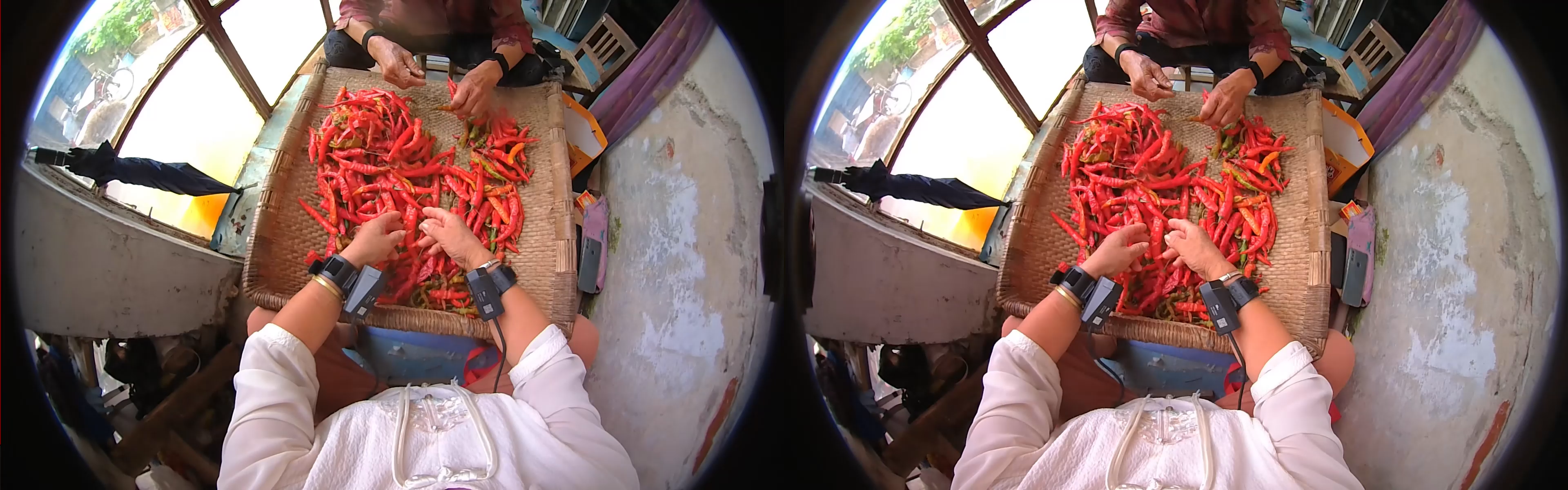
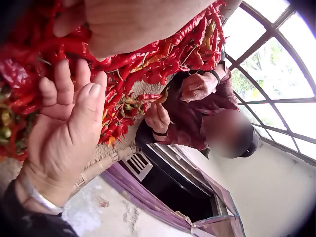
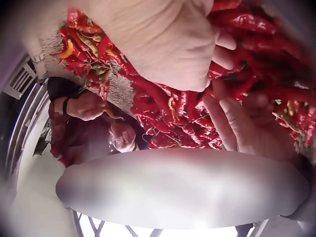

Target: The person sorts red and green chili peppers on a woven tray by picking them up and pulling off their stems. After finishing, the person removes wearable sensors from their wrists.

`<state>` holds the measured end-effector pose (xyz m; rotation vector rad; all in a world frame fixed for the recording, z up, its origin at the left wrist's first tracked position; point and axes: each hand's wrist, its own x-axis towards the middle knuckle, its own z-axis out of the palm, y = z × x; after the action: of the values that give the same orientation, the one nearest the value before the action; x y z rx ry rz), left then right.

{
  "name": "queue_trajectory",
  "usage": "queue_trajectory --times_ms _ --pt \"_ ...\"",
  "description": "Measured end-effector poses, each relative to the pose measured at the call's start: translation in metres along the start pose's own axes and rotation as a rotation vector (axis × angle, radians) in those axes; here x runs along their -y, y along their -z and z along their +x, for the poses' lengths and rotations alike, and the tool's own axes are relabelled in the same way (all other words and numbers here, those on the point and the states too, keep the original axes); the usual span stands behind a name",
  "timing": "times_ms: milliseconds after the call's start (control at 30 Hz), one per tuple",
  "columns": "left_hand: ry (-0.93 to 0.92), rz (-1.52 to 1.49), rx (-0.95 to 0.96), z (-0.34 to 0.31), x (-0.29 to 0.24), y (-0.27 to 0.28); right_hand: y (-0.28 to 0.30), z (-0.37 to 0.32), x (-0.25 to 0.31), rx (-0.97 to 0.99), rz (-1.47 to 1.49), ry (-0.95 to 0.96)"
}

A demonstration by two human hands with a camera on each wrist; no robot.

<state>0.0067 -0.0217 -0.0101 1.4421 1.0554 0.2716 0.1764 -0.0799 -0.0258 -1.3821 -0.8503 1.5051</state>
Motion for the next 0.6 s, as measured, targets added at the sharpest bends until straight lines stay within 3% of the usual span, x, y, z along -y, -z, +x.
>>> queue_trajectory --times_ms 67,167,267,433,500,600 --pt "0.024 -0.022 -0.030 -0.003 -0.002 0.000 -0.010 0.002 -0.005 0.009 0.029 -0.022" --pt "0.075 -0.051 0.096 0.003 0.000 0.004 -0.012 0.001 -0.001 0.002 0.063 -0.076" --pt "0.002 -0.290 0.238 0.007 0.003 0.005 -0.001 -0.002 0.001 0.090 0.023 -0.069" --pt "-0.151 -0.310 0.188 0.004 -0.002 0.000 0.003 -0.017 0.017 0.131 0.118 -0.099" --pt "-0.223 -0.210 0.177 -0.004 -0.008 -0.003 0.003 -0.018 0.019 0.148 0.319 -0.060" --pt "-0.089 -0.168 0.379 -0.002 -0.003 -0.003 0.008 -0.021 0.030 0.122 0.398 0.001"
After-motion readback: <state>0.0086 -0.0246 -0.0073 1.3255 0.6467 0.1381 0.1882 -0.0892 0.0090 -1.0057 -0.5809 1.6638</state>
